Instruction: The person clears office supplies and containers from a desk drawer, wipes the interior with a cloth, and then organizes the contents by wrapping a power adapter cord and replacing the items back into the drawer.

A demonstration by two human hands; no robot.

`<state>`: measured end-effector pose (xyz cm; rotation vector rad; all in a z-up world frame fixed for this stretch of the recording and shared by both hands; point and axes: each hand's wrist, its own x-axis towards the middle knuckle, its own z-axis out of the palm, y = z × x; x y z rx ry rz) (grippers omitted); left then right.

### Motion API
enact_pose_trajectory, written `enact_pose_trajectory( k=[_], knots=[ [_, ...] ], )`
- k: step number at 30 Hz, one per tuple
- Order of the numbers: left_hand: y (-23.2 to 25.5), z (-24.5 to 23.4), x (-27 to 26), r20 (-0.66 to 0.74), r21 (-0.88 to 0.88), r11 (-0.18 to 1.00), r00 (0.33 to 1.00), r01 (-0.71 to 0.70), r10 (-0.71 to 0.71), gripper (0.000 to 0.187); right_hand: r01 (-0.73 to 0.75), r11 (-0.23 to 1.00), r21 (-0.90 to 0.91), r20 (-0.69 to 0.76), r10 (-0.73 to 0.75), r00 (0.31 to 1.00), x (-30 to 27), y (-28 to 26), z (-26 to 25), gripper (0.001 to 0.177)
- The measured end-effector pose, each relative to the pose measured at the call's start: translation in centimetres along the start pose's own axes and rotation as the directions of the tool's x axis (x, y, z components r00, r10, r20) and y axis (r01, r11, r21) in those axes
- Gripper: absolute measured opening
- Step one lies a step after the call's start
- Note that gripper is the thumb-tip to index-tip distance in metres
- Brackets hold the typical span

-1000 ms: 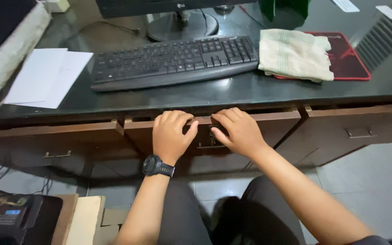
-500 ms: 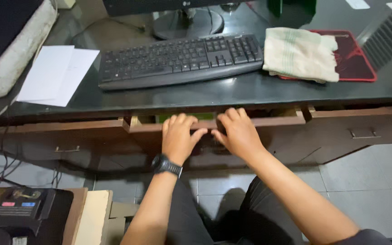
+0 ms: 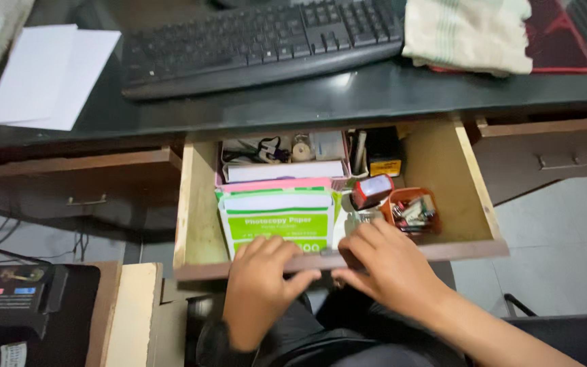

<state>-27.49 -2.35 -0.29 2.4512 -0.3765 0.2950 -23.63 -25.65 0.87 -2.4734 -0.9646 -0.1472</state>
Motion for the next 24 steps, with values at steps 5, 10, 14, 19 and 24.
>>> enact_pose_trajectory(
  k=[5,10,14,19,24],
  knots=[
    [0.9,-0.6,-1.1,0.224,-0.027,0.996,0.972,0.081,-0.073,0.038,0.077,0.996,0.039,0.069,-0.08,0.994,-1.8,-1.0,0.2,0.04],
    [1.3,-1.7,0.6,0.431,-0.016,0.984,0.889,0.178,-0.154,0.041,0.061,0.998,0.034,0.179,-0.066,0.982,-1.4,-0.7,0.4,0.04],
    [0.8,-3.1,3.0,0.554,0.008,0.979,0.814,0.205,-0.175,0.045,0.067,0.996,0.065,0.248,-0.082,0.965,0.3,-0.1,-0.8,0.039],
    [-2.8,-6.1,7.0,0.328,-0.175,0.977,0.943,0.12,-0.057,0.032,-0.132,0.987,-0.094,0.53,0.162,0.832,7.2,5.6,-2.5,0.044],
    [-6.3,-4.6,13.6,0.309,0.204,0.969,0.93,0.14,-0.199,0.03,-0.131,0.939,-0.318,0.744,0.333,0.579,12.9,7.9,1.1,0.054]
  ],
)
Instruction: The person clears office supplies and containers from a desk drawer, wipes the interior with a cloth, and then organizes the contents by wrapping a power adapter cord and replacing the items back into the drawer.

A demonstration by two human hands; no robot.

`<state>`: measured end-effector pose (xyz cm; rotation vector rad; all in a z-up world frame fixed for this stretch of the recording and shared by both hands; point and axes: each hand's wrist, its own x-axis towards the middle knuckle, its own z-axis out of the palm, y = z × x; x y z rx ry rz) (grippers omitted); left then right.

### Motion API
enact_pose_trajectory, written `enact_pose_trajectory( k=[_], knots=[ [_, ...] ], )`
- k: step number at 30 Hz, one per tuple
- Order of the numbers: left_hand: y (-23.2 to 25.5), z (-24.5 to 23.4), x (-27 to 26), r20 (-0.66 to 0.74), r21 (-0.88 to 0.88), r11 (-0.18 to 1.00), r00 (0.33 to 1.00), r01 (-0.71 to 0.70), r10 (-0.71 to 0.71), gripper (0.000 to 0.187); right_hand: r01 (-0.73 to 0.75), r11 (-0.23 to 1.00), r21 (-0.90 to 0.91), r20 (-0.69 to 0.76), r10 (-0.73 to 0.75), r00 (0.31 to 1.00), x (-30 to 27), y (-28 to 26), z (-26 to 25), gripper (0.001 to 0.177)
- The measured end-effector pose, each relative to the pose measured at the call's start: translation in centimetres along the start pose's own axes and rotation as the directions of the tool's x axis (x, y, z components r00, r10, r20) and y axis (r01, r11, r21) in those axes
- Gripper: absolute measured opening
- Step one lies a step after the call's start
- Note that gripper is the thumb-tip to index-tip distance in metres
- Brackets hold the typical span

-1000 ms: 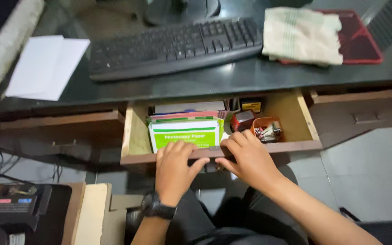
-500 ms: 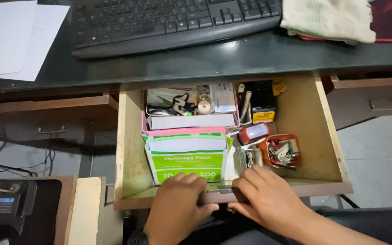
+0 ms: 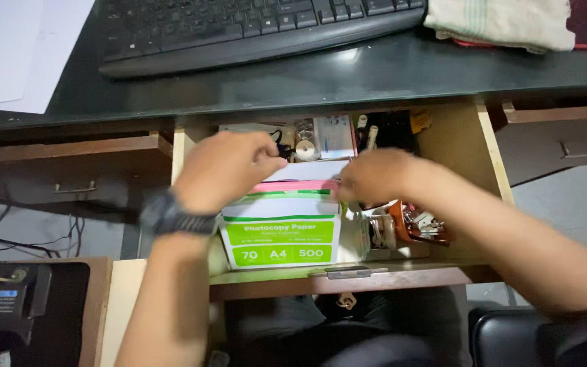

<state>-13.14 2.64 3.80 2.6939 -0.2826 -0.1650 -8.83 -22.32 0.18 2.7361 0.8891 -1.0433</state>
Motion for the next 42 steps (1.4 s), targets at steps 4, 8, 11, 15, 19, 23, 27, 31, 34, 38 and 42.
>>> enact_pose_trajectory(
  k=[4,8,11,15,19,23,27,31,34,38,42],
  knots=[
    [-2.1,4.8,3.1,0.24,0.107,0.993,0.971,-0.039,0.012,0.029,-0.033,0.993,-0.117,0.199,0.056,0.978,2.1,0.1,3.6,0.074],
    [-3.9,8.0,3.7,0.253,0.105,0.994,0.967,-0.036,0.008,0.027,0.018,0.979,0.204,0.156,-0.05,0.986,3.4,3.2,6.4,0.099],
    [-4.3,8.4,3.6,0.256,0.088,0.996,0.966,-0.002,-0.021,0.029,0.164,0.87,0.465,0.041,-0.206,0.978,4.6,3.7,8.4,0.108],
    [-4.1,8.0,3.9,0.266,0.055,0.998,0.964,0.007,-0.022,0.038,0.325,0.652,0.685,-0.083,-0.374,0.924,4.7,2.9,9.2,0.098],
    [-3.5,6.9,4.0,0.124,-0.085,0.996,0.992,0.02,-0.01,0.036,0.117,0.832,0.542,0.114,-0.211,0.971,3.9,0.8,8.2,0.091],
    [-3.1,5.4,3.9,0.079,-0.038,0.993,0.991,0.109,-0.105,0.037,0.234,0.722,0.652,-0.033,-0.281,0.959,3.2,-0.2,7.0,0.093],
    [-3.1,4.8,4.2,0.046,-0.053,0.991,0.991,0.125,-0.122,0.036,0.216,0.917,0.337,0.029,-0.239,0.97,2.7,-1.9,7.5,0.087],
    [-3.2,5.2,4.3,0.059,-0.087,0.986,0.988,0.144,-0.139,0.035,0.274,0.836,0.476,-0.097,-0.26,0.961,3.7,-3.2,8.7,0.094],
    [-3.6,5.7,4.5,0.051,-0.093,0.993,0.997,0.068,-0.064,0.036,0.115,0.884,0.453,-0.031,-0.113,0.993,5.6,-3.0,9.0,0.082],
    [-3.6,6.1,4.7,0.086,-0.128,0.991,0.996,0.045,-0.034,0.035,0.259,0.872,0.414,-0.217,-0.182,0.959,5.4,-2.3,9.0,0.055],
    [-4.9,5.7,4.5,0.062,-0.308,0.949,0.994,-0.072,0.095,0.031,0.204,0.939,0.275,-0.188,-0.156,0.97,2.2,-2.3,5.9,0.054]
  ],
)
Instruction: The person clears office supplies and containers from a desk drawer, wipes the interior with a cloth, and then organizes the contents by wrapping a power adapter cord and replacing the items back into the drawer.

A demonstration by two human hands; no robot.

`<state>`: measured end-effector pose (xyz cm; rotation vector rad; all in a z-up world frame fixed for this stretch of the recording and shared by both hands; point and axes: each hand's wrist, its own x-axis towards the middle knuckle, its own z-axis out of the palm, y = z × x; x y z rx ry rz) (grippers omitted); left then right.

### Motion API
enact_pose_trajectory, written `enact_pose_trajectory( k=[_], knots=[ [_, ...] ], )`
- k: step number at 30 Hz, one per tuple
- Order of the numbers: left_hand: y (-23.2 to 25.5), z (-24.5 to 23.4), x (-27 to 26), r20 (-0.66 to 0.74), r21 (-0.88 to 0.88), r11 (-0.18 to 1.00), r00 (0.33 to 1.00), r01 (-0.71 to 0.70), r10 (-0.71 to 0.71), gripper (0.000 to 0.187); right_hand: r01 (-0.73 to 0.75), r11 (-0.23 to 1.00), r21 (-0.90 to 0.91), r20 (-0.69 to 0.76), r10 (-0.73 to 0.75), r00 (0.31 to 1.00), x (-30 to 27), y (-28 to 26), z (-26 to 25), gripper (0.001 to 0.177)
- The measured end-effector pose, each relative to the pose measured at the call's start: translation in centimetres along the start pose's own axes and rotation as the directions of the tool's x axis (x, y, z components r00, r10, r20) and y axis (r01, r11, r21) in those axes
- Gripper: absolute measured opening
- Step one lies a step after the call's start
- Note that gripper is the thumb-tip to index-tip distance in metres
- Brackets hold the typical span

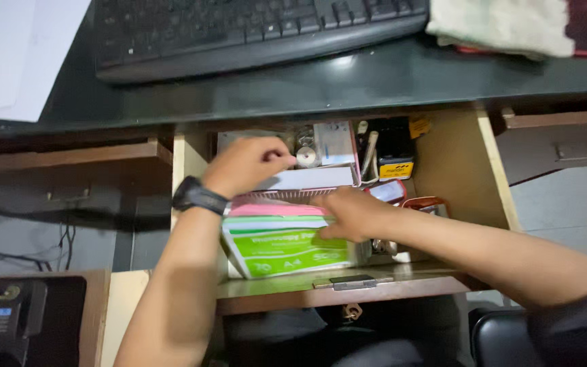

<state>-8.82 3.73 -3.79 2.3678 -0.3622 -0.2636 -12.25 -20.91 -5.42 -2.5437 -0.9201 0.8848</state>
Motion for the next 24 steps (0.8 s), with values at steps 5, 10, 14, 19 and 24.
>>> enact_pose_trajectory(
  k=[5,10,14,19,24],
  knots=[
    [-1.7,-4.5,-1.7,-0.025,-0.526,0.841,0.991,-0.127,0.135,0.054,0.015,1.0,0.017,-0.13,-0.013,0.991,-8.2,-2.2,-7.2,0.055],
    [5.1,-4.7,-2.8,-0.102,-0.777,0.563,0.939,-0.282,0.33,0.087,0.035,0.999,0.033,-0.385,-0.019,0.923,-17.2,-1.2,-14.8,0.055],
    [11.3,-5.6,-0.4,-0.189,-0.543,0.725,0.903,-0.423,0.386,0.079,-0.18,0.944,-0.276,-0.693,-0.066,0.718,-25.6,2.1,-20.1,0.044],
    [13.7,-4.2,4.6,-0.327,0.038,0.923,0.869,-0.382,0.373,0.046,-0.65,0.76,-0.002,-0.859,0.331,0.39,-29.6,9.9,-19.5,0.036],
    [10.2,-2.7,6.2,-0.382,0.526,0.795,0.752,-0.301,0.537,0.049,-0.767,0.615,-0.181,-0.955,0.075,0.286,-28.8,21.5,-19.6,0.034]
  ],
)
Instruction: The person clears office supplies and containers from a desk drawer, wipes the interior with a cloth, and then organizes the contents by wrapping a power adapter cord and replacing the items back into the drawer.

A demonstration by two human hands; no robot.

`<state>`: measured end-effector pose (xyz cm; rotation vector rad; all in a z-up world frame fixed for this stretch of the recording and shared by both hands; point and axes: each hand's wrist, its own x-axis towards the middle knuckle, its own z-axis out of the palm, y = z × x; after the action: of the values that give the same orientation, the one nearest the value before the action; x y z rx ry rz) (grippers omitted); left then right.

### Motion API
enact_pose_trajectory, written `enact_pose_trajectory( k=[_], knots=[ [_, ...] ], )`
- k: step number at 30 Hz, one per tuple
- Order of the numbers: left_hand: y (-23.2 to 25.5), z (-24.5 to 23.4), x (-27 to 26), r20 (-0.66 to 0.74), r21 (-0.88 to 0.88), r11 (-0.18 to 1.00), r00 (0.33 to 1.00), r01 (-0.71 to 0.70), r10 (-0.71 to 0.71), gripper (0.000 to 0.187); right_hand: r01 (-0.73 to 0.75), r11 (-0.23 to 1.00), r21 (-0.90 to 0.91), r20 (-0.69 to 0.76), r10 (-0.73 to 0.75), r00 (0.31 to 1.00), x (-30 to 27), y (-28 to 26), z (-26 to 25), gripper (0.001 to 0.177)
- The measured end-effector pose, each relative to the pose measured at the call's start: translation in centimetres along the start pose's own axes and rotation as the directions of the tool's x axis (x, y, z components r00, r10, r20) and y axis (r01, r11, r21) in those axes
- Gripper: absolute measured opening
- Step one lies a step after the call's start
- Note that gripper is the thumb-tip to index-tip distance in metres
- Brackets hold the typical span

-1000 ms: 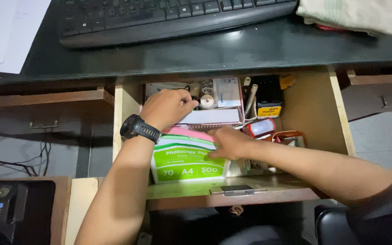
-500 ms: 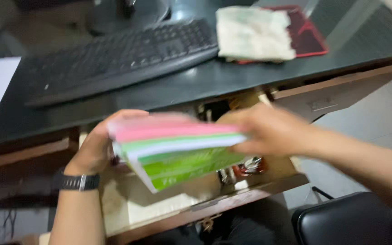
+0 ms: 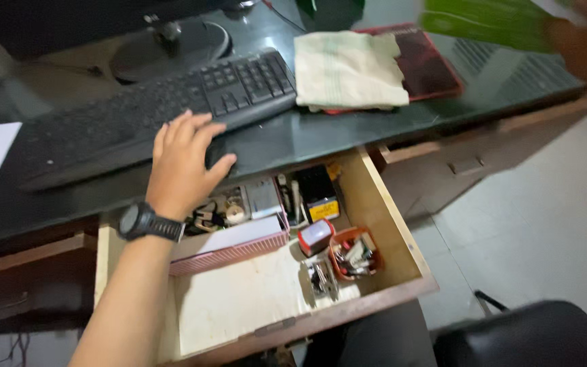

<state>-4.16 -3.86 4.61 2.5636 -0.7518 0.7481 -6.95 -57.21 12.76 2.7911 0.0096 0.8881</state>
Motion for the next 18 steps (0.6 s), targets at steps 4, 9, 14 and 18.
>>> enact_pose_trajectory(
  k=[4,9,14,18],
  knots=[
    [-2.9,-0.1,-1.7,-0.004,0.089,0.991,0.995,0.096,-0.096,0.052,0.037,0.99,-0.133,-0.115,-0.053,0.992,1.1,3.1,5.4,0.033],
    [-8.6,-2.8,-3.6,-0.026,0.179,0.959,0.976,0.219,-0.218,0.059,0.172,0.983,-0.058,-0.169,-0.179,0.969,-1.1,0.1,8.6,0.033],
    [-15.7,-6.7,-7.2,-0.068,0.188,0.833,0.853,0.521,-0.518,0.098,0.097,0.993,-0.06,-0.18,-0.107,0.978,1.2,-4.7,6.3,0.053],
    [-19.6,-7.3,-8.2,-0.019,0.082,0.775,0.778,0.627,-0.627,0.109,0.358,0.836,0.417,-0.213,-0.293,0.932,3.5,-14.3,4.0,0.054]
  ],
)
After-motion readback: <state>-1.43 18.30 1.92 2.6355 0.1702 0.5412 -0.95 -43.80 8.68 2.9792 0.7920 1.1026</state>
